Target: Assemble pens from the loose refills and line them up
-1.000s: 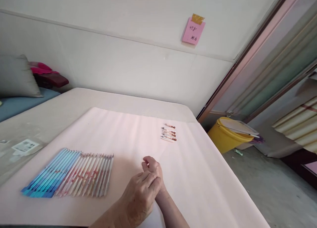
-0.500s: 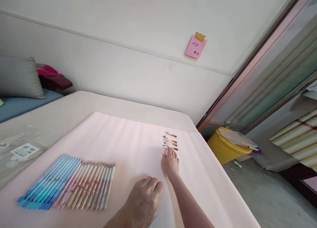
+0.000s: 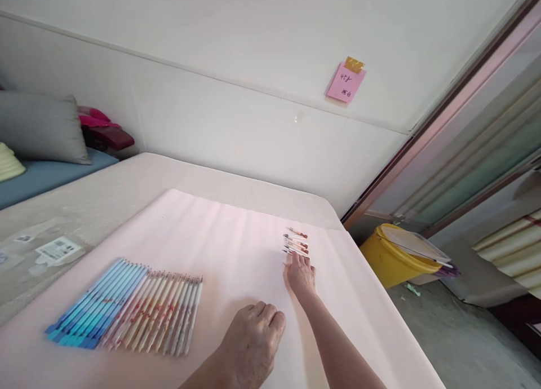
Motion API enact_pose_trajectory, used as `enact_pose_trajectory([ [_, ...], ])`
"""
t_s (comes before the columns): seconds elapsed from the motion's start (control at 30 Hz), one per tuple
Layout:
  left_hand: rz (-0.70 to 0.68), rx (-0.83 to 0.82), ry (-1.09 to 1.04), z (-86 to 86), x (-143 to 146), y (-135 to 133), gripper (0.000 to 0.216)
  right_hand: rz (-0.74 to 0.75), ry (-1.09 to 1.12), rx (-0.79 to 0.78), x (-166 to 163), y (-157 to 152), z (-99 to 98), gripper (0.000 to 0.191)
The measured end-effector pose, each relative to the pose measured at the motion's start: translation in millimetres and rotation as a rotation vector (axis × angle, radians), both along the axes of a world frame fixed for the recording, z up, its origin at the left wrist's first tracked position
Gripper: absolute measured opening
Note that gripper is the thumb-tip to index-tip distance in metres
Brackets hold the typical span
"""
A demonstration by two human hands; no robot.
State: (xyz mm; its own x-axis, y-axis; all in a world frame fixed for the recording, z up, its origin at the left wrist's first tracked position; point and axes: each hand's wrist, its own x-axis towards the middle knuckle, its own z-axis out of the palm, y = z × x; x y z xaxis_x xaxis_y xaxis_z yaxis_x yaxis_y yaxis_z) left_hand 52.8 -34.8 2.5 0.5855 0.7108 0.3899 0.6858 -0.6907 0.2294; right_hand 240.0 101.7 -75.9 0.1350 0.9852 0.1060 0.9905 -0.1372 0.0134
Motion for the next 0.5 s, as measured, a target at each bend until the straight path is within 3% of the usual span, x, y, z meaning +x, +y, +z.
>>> enact_pose_trajectory([
  [0.5, -0.005, 0.01, -0.01, 1.1, -4, 0, 0.016, 0.154, -0.016, -0.194, 11, 9, 30.2, 0.053],
])
